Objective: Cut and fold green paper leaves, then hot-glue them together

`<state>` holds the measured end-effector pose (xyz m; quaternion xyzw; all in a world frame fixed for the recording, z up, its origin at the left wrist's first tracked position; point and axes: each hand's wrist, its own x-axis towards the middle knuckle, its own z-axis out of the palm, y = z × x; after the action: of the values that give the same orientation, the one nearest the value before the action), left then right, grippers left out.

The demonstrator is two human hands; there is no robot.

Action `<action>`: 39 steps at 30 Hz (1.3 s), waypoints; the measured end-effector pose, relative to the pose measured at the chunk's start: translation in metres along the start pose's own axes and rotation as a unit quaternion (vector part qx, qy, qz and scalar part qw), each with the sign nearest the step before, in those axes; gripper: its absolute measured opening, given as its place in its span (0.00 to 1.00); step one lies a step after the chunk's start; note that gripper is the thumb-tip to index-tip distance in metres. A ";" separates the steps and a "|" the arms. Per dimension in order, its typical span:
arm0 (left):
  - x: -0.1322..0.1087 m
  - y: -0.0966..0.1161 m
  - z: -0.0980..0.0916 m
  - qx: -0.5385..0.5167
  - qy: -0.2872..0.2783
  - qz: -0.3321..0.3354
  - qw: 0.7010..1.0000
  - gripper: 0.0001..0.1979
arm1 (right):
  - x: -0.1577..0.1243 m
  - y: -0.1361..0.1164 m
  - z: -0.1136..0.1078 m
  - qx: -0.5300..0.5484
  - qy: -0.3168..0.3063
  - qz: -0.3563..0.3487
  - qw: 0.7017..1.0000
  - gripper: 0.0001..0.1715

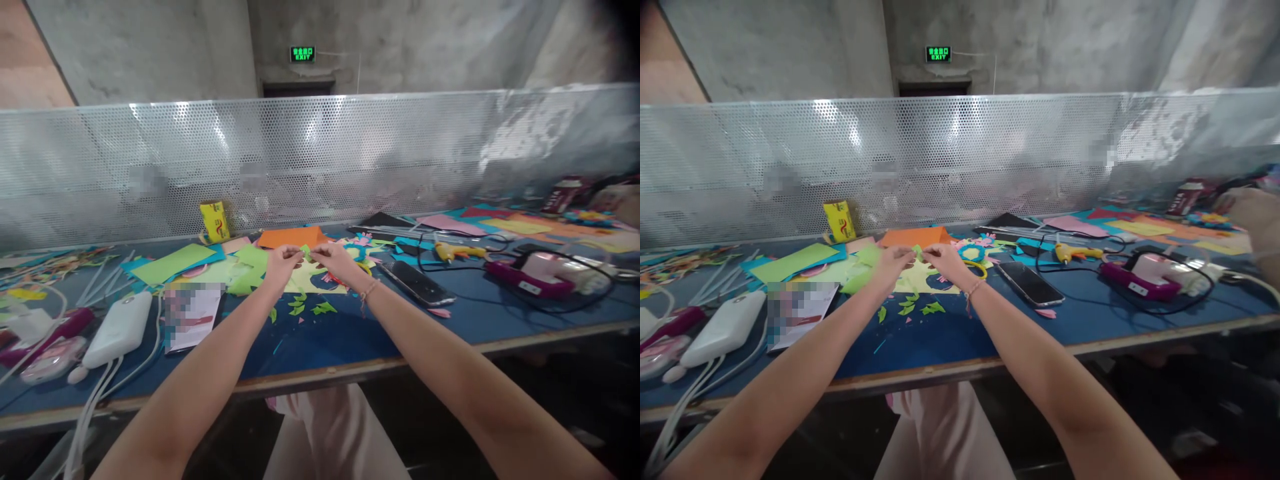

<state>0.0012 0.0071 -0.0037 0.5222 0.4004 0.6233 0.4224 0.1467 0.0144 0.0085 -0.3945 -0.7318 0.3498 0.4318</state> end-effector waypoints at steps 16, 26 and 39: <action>-0.008 0.008 0.007 -0.043 -0.028 -0.024 0.998 0.13 | -0.004 -0.007 -0.003 -0.085 0.040 -0.032 0.995 0.17; -0.010 0.013 0.009 -0.041 -0.044 -0.029 0.998 0.13 | -0.001 0.001 -0.001 0.036 0.023 0.011 0.999 0.18; -0.011 0.014 0.009 -0.093 -0.046 -0.064 0.993 0.10 | 0.000 0.007 -0.001 0.122 0.005 0.010 0.993 0.17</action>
<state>0.0095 -0.0078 0.0073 0.4821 0.3536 0.6047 0.5263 0.1496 0.0180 0.0036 -0.3475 -0.6780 0.4386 0.4766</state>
